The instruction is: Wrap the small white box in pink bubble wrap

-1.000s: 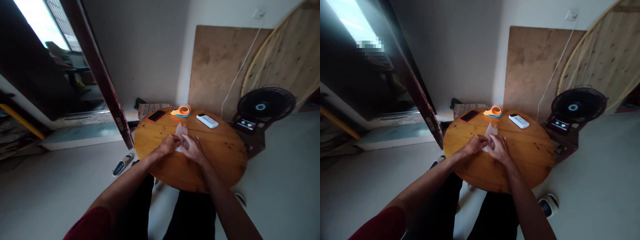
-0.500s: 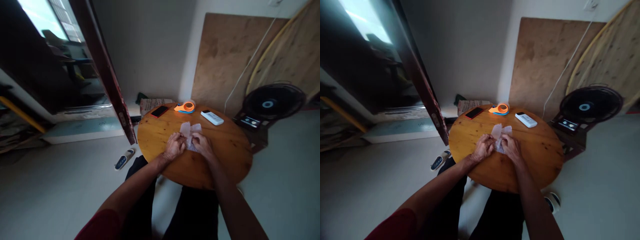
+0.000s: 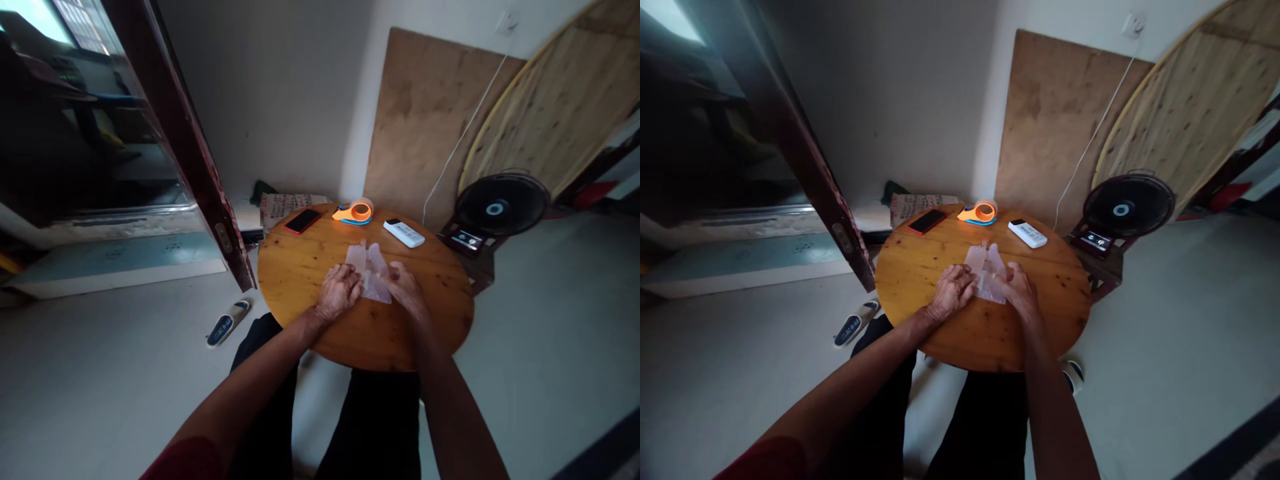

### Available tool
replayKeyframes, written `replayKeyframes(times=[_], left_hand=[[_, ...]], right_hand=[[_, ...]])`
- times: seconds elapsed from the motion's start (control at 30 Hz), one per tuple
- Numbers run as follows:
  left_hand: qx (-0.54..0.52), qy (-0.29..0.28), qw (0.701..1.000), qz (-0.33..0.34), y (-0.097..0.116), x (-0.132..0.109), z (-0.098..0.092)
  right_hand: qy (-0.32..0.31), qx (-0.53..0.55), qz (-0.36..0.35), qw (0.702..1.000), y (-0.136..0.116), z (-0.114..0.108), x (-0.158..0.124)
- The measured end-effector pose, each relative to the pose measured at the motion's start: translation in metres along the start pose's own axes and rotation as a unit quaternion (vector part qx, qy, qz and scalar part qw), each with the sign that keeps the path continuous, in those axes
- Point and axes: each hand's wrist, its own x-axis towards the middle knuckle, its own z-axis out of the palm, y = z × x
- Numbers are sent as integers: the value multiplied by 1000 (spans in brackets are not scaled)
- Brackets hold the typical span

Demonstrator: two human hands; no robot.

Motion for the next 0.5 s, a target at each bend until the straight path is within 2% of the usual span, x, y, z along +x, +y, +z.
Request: replayKeyframes(times=[0.07, 0.1, 0.2, 0.33, 0.5], left_hand=[[-3, -8, 1000, -2, 1, 0, -2], [-4, -11, 1000, -1, 2, 1, -3], [-3, -13, 1000, 2, 2, 0, -5], [7, -8, 1000, 10, 0, -1, -3], [10, -12, 1000, 18, -1, -1, -2]], right_hand=[[-11, -21, 63, 998, -3, 0, -8], [-14, -26, 73, 997, -4, 0, -13], [-13, 1, 57, 998, -5, 4, -27], [9, 107, 47, 993, -7, 9, -35], [16, 276, 30, 961, -27, 10, -34]])
